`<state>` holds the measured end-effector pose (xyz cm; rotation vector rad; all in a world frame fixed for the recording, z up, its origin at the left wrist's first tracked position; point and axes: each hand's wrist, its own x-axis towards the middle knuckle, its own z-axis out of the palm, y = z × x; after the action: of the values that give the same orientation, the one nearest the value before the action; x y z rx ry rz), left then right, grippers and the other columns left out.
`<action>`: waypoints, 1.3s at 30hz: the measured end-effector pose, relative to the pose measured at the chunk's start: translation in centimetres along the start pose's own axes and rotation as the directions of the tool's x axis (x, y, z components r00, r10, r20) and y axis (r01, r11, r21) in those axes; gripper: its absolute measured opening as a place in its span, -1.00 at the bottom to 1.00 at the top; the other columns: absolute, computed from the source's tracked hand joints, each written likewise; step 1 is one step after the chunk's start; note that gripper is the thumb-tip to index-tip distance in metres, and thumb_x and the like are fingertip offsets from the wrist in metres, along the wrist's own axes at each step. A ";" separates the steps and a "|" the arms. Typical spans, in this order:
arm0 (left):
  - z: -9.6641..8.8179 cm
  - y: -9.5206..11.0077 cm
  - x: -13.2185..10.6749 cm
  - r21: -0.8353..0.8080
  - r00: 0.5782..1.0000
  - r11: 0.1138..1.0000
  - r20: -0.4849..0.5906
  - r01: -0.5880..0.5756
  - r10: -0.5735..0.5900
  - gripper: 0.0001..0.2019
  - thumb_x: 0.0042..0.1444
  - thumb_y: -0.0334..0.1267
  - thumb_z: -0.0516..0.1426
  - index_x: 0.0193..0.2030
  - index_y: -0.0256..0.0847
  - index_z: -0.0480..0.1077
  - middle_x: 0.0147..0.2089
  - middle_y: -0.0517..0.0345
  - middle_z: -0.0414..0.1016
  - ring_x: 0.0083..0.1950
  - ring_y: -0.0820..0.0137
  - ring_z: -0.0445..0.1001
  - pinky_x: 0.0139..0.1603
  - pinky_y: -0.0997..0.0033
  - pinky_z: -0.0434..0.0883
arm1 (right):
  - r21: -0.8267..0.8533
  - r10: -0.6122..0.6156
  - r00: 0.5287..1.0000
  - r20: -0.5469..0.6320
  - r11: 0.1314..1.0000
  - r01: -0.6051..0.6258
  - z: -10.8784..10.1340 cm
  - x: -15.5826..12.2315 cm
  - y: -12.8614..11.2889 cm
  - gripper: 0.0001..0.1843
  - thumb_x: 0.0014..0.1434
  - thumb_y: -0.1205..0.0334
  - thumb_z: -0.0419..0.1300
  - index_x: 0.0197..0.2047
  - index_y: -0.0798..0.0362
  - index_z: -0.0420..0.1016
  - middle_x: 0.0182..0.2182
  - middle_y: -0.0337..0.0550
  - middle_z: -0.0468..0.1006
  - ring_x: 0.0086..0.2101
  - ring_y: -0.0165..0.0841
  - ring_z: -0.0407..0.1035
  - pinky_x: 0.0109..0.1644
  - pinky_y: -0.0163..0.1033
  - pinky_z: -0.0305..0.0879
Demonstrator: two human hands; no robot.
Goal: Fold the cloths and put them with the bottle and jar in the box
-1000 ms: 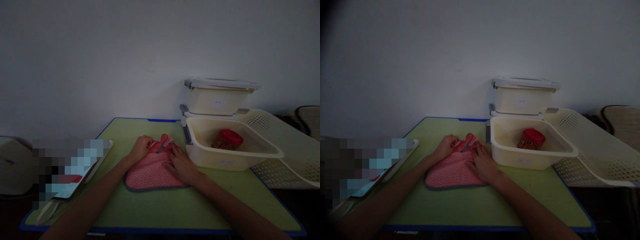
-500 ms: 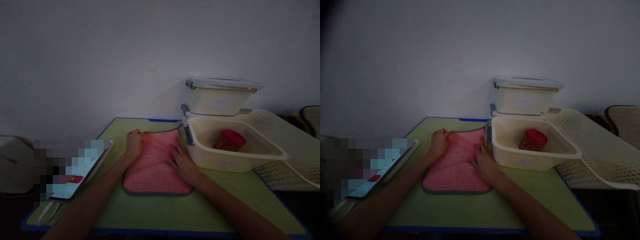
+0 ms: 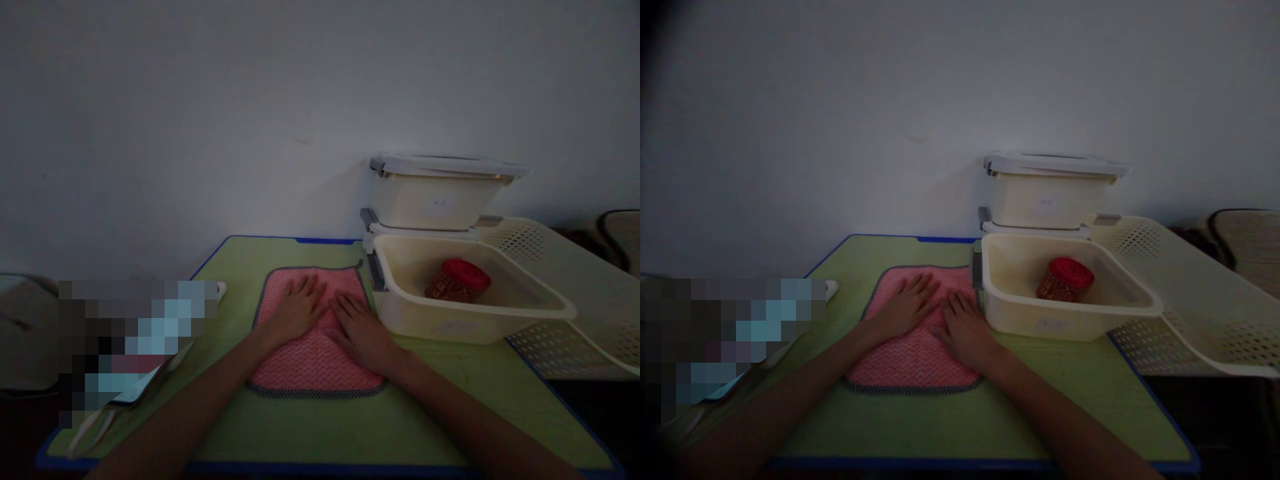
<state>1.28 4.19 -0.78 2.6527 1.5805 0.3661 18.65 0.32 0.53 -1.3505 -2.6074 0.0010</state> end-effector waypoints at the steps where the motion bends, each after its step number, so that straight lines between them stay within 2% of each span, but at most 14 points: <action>1: 0.1 0.0 0.0 0.014 0.999 1.000 0.029 0.019 -0.019 -0.49 0.24 -0.05 -0.21 0.27 -0.19 0.03 0.34 -0.08 -0.07 0.33 0.05 -0.07 0.22 -0.13 -0.05 | -0.003 -0.001 1.000 0.010 1.000 0.001 -0.1 0.0 0.0 -0.40 0.21 0.02 -0.06 0.16 0.29 0.21 0.16 0.20 0.19 0.17 -0.09 0.04 0.20 0.02 0.05; 4: 0.0 -0.3 0.1 0.029 0.997 0.999 0.069 0.044 -0.046 -0.47 0.23 0.01 -0.22 0.29 -0.14 -0.02 0.36 -0.03 -0.13 0.34 0.03 -0.12 0.22 -0.15 -0.07 | -0.004 -0.006 0.999 0.036 1.000 0.006 -0.1 0.0 0.0 -0.36 0.20 0.00 -0.05 0.18 0.33 0.18 0.18 0.22 0.14 0.18 -0.06 0.02 0.21 0.02 0.01; 14: -0.3 -0.9 0.3 0.041 0.997 0.999 0.067 0.023 -0.026 -0.43 0.20 0.06 -0.19 0.29 -0.11 -0.04 0.36 -0.01 -0.15 0.34 0.01 -0.14 0.20 -0.19 -0.07 | 0.021 -0.030 0.998 0.056 0.999 0.029 -0.1 -0.5 0.0 -0.21 0.14 -0.17 -0.07 0.21 0.33 0.11 0.20 0.26 0.08 0.20 -0.02 -0.07 0.23 0.09 -0.08; 19: -0.3 -1.0 0.2 0.039 0.999 0.999 0.048 0.016 -0.017 -0.43 0.19 0.07 -0.17 0.29 -0.11 -0.03 0.36 -0.02 -0.12 0.34 0.01 -0.14 0.20 -0.19 -0.07 | 0.017 -0.039 0.999 0.027 0.999 0.039 -0.1 -0.4 -0.1 -0.26 0.15 -0.16 -0.07 0.19 0.27 0.15 0.18 0.22 0.14 0.18 -0.04 0.00 0.21 0.10 -0.05; 25: -0.8 -1.0 -0.3 0.037 0.996 0.999 0.088 0.003 -0.006 -0.42 0.19 0.06 -0.17 0.29 -0.15 -0.02 0.36 -0.06 -0.14 0.34 0.00 -0.13 0.19 -0.19 -0.05 | -0.012 -0.036 0.999 0.000 0.999 0.036 -0.7 -0.5 -0.6 -0.35 0.16 -0.10 -0.03 0.14 0.24 0.23 0.14 0.17 0.23 0.12 -0.08 0.11 0.15 0.03 0.06; 29: -1.5 -0.9 -0.7 0.026 0.997 0.999 0.070 -0.046 0.044 -0.43 0.15 0.06 -0.09 0.24 -0.18 0.07 0.33 -0.12 -0.02 0.32 0.02 -0.04 0.19 -0.14 0.01 | 0.016 -0.021 0.999 -0.029 1.000 0.021 -1.1 -0.6 -1.3 -0.52 0.16 -0.01 0.02 0.02 0.16 0.33 0.01 0.09 0.37 0.01 -0.12 0.22 0.08 0.02 0.17; 32: -2.0 -0.8 -0.7 0.041 0.998 0.997 0.011 -0.068 0.068 -0.49 0.15 0.01 -0.06 0.18 -0.21 0.16 0.29 -0.12 0.08 0.30 0.09 0.01 0.22 -0.12 -0.04 | 0.090 0.014 0.997 -0.079 0.996 -0.007 -1.0 -0.3 -1.3 -0.62 0.17 0.11 0.03 -0.01 0.14 0.33 -0.03 0.07 0.37 -0.02 -0.16 0.26 0.07 -0.01 0.20; 34: -2.2 -0.7 -0.5 0.047 0.997 0.998 -0.059 -0.038 0.041 -0.55 0.19 -0.06 -0.10 0.16 -0.22 0.16 0.29 -0.11 0.07 0.30 0.15 0.02 0.25 -0.09 -0.09 | 0.139 0.030 0.987 -0.159 0.990 -0.007 -0.8 0.2 -1.1 -0.55 0.18 0.14 -0.01 0.10 0.15 0.23 0.07 0.12 0.28 0.06 -0.16 0.19 0.11 0.01 0.17; 36: -2.0 -0.6 -0.4 0.035 0.995 0.999 -0.103 -0.003 0.007 -0.55 0.22 -0.11 -0.14 0.20 -0.23 0.10 0.32 -0.09 -0.01 0.32 0.18 -0.03 0.27 -0.04 -0.10 | 0.149 0.045 0.976 -0.214 0.989 -0.013 -0.5 0.7 -0.8 -0.45 0.20 0.13 -0.05 0.21 0.19 0.07 0.19 0.17 0.12 0.18 -0.14 0.02 0.17 0.04 0.08; 37: -1.8 -0.6 -0.4 0.028 0.995 1.000 -0.095 0.007 -0.004 -0.53 0.22 -0.11 -0.16 0.23 -0.23 0.07 0.34 -0.08 -0.05 0.33 0.17 -0.06 0.27 -0.03 -0.09 | 0.137 0.050 0.977 -0.206 0.990 -0.022 -0.4 0.9 -0.7 -0.42 0.20 0.12 -0.06 0.23 0.22 0.03 0.22 0.18 0.05 0.21 -0.14 -0.07 0.20 0.05 0.02; 39: -1.3 -0.8 -0.4 0.019 1.000 1.000 -0.027 0.012 -0.011 -0.50 0.22 -0.09 -0.17 0.26 -0.21 0.02 0.35 -0.04 -0.09 0.34 0.13 -0.09 0.25 -0.03 -0.06 | 0.097 0.063 0.991 -0.119 0.994 -0.052 -0.1 1.2 -0.5 -0.38 0.19 0.12 -0.05 0.23 0.31 0.03 0.23 0.23 0.02 0.23 -0.11 -0.13 0.23 0.05 -0.06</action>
<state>0.16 4.09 0.28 2.6625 1.6142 0.3903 17.62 1.03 0.85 -1.3491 -2.4362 0.0474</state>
